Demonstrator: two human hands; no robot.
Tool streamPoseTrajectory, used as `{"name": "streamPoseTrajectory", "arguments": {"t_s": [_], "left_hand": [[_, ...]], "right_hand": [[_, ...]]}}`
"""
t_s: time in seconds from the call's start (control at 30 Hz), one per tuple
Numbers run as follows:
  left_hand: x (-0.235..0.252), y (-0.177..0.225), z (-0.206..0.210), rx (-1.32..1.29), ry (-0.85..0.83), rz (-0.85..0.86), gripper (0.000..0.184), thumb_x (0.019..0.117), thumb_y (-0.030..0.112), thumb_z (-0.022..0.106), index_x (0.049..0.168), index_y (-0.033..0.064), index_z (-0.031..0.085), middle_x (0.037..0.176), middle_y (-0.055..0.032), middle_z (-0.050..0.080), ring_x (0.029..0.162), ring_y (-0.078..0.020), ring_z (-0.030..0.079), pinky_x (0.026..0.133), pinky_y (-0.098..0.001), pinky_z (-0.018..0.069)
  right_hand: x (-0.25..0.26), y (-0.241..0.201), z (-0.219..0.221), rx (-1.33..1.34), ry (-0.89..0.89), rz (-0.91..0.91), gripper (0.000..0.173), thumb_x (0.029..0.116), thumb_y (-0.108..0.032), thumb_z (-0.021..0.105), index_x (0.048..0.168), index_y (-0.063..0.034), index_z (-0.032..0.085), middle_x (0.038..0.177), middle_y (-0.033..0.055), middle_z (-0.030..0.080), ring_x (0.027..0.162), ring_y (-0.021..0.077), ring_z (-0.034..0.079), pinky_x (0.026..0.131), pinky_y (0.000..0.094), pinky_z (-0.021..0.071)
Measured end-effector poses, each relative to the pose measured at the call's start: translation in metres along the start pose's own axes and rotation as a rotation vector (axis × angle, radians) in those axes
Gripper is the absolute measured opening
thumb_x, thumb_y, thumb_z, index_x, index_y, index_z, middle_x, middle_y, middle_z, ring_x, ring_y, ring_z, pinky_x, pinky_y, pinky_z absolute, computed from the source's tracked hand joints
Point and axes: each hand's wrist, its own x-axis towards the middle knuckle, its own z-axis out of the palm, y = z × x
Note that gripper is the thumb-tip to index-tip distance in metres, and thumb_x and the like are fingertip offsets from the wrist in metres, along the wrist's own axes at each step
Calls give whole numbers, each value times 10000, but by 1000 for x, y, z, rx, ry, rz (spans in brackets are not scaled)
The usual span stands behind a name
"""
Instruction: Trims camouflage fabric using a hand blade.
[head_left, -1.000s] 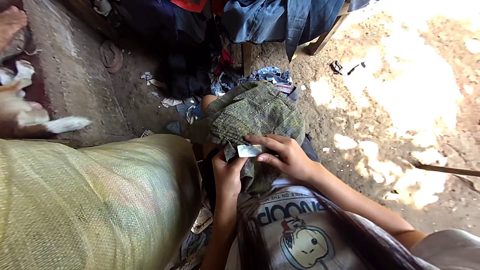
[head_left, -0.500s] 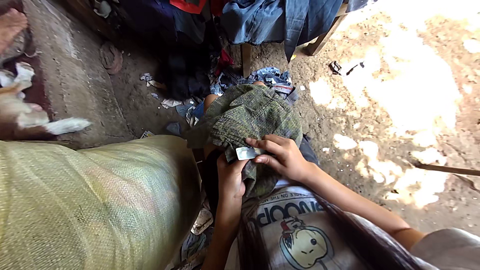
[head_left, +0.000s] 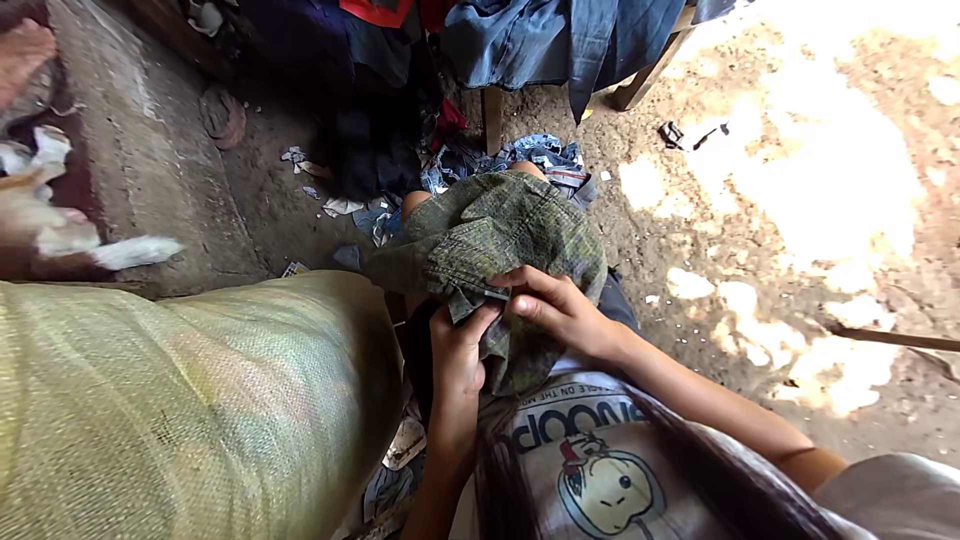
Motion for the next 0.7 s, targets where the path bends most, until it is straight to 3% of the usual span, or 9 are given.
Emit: {"name": "streamPoseTrajectory", "arguments": {"t_s": [0.07, 0.1, 0.2, 0.37, 0.53, 0.7], "left_hand": [[-1, 2, 1, -2, 13, 12, 238, 784, -174, 611, 946, -1, 641, 807, -27, 732, 741, -81, 719, 715, -261, 627], [-1, 3, 1, -4, 16, 16, 247, 778, -175, 615, 950, -1, 644, 809, -25, 733, 743, -79, 720, 716, -260, 627], [-2, 4, 0, -14, 2, 28, 259, 770, -174, 626, 957, 3, 649, 816, -28, 737, 751, -84, 725, 725, -265, 630], [-4, 3, 1, -13, -16, 67, 256, 762, -181, 622, 924, 13, 659, 808, -13, 741, 752, -67, 723, 730, -252, 627], [-3, 2, 2, 5, -25, 99, 257, 757, -183, 606, 886, 32, 666, 785, 2, 736, 736, -51, 715, 715, -235, 618], [-6, 6, 0, -14, -41, 86, 265, 739, -185, 642, 885, 33, 679, 792, -2, 744, 734, -60, 722, 719, -246, 626]], "right_hand": [[-2, 4, -2, -184, 20, -84, 500, 1036, -465, 533, 1299, -59, 659, 964, 108, 729, 832, 141, 684, 754, 353, 562], [-3, 6, -3, -225, 33, -117, 507, 1026, -470, 552, 1312, -64, 652, 991, 121, 729, 854, 160, 689, 766, 364, 565], [-4, 11, -7, -283, 57, -193, 478, 1022, -450, 573, 1300, -74, 670, 1033, 127, 737, 888, 166, 698, 786, 347, 569], [-2, 10, -5, -323, 100, -277, 435, 1030, -441, 561, 1243, -96, 718, 851, 111, 683, 744, 160, 636, 672, 298, 522], [3, 3, -1, -290, 88, -265, 457, 1034, -441, 548, 1151, -26, 701, 973, 122, 736, 888, 160, 707, 763, 321, 566], [-1, 7, -6, -324, 99, -286, 517, 1028, -497, 536, 1253, -51, 670, 978, 127, 730, 854, 163, 693, 742, 320, 558]]}}
